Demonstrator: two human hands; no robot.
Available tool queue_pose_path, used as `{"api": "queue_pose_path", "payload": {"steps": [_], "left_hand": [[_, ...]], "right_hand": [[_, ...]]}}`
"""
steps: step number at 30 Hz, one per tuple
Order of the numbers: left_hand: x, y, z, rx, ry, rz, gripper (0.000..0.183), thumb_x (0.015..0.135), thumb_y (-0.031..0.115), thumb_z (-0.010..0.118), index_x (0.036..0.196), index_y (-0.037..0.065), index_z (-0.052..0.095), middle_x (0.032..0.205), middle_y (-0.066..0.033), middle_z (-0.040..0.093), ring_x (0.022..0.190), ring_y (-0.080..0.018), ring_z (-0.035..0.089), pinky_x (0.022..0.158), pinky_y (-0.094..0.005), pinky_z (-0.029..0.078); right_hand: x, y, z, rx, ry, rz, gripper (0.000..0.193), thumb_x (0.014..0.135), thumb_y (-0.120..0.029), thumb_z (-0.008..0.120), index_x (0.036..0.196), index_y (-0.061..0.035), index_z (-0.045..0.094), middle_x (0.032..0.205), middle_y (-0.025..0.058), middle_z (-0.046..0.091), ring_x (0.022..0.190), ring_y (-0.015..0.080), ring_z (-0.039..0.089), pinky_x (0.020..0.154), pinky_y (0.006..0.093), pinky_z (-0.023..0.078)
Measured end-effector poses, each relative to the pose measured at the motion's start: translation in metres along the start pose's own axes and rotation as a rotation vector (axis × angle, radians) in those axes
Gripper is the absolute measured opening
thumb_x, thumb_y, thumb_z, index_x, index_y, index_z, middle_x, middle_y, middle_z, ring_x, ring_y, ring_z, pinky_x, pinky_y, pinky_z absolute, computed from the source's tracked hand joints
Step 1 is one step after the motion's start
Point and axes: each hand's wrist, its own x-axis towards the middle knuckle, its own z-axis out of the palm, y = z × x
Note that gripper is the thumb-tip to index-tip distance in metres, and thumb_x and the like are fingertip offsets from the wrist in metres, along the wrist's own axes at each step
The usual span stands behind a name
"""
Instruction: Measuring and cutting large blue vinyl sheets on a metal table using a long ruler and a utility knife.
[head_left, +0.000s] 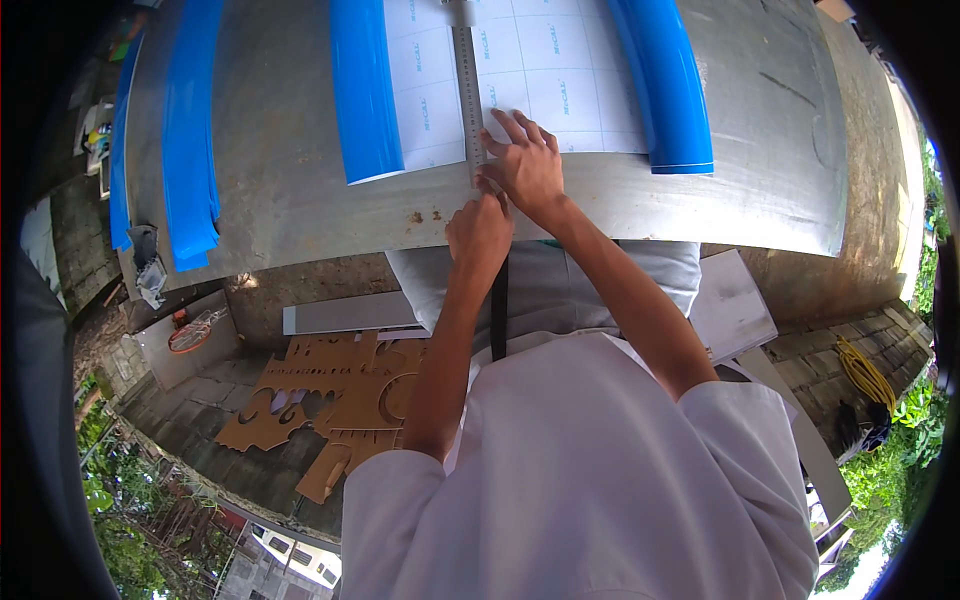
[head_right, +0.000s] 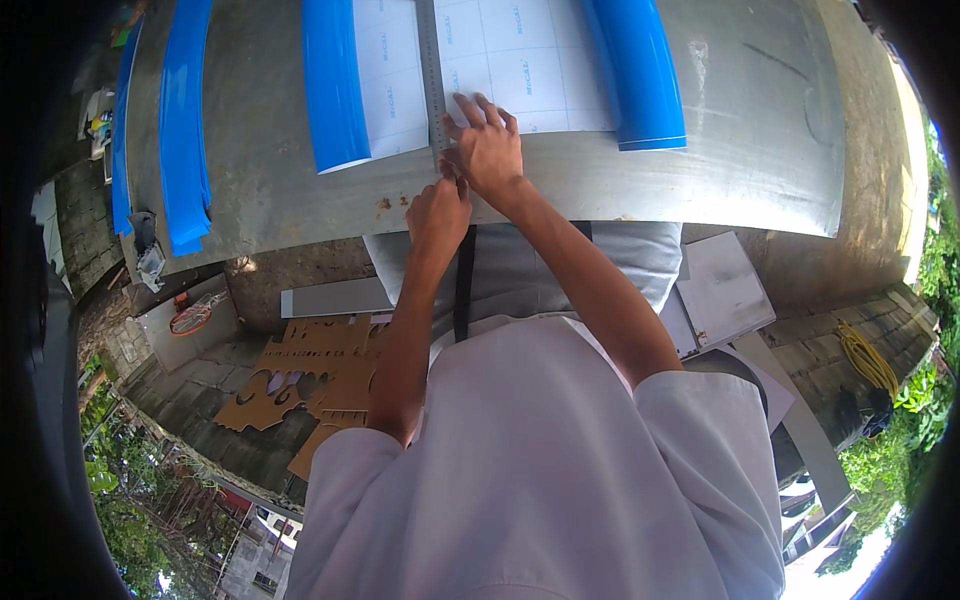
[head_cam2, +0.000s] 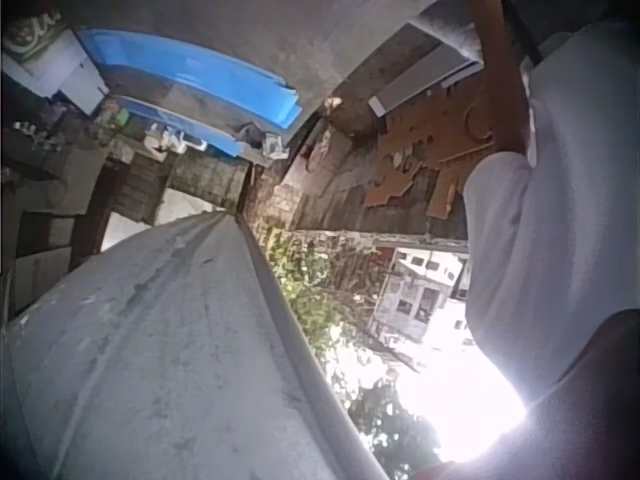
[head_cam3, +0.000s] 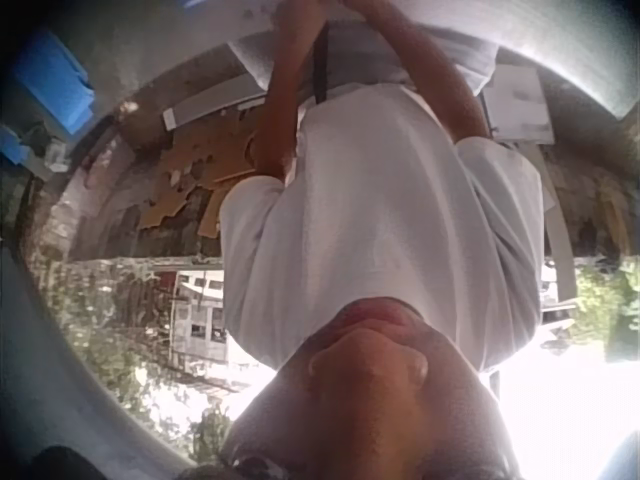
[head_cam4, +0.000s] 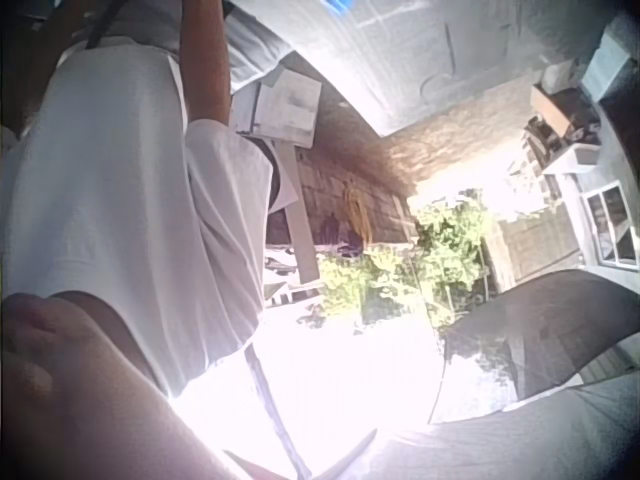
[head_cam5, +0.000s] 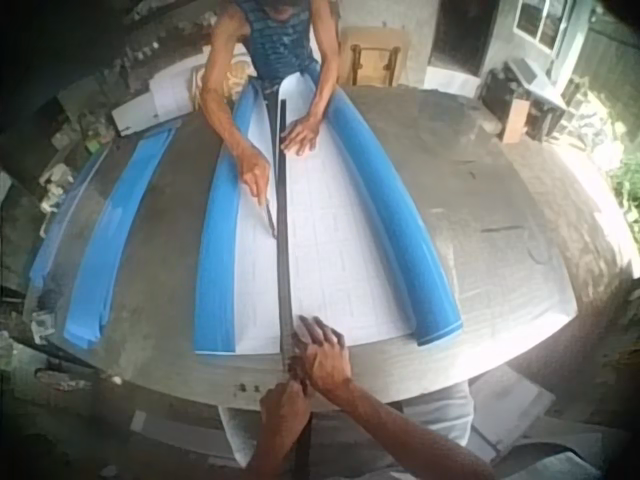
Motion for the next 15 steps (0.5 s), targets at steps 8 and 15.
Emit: {"api": "queue_pose_path", "payload": {"steps": [8, 15], "left_hand": [[0.0019, -0.0006, -0.0003, 0.003, -0.013, -0.007, 0.051, 0.098, 0.029, 0.043, 0.132, -0.009, 0.042, 0.080, -0.0242, 0.067, 0.075, -0.0432, 0.067, 0.069, -0.0528, 0.053], [0.0016, 0.0000, 0.0003, 0.012, 0.000, -0.005, 0.050, 0.098, 0.028, 0.044, 0.132, -0.009, 0.043, 0.079, -0.0231, 0.067, 0.074, -0.0427, 0.067, 0.069, -0.0525, 0.054]], "right_hand": [[0.0008, 0.0000, 0.0003, 0.000, 0.006, -0.005, 0.049, 0.079, -0.038, 0.071, 0.124, -0.0197, 0.063, 0.146, 0.0043, 0.042, 0.137, 0.0279, 0.036, 0.108, 0.0469, 0.032], [0.0004, 0.0002, -0.0006, 0.016, 0.004, 0.002, 0.050, 0.078, -0.036, 0.072, 0.124, -0.0201, 0.062, 0.146, 0.0039, 0.042, 0.137, 0.0277, 0.036, 0.108, 0.0474, 0.033]]}}
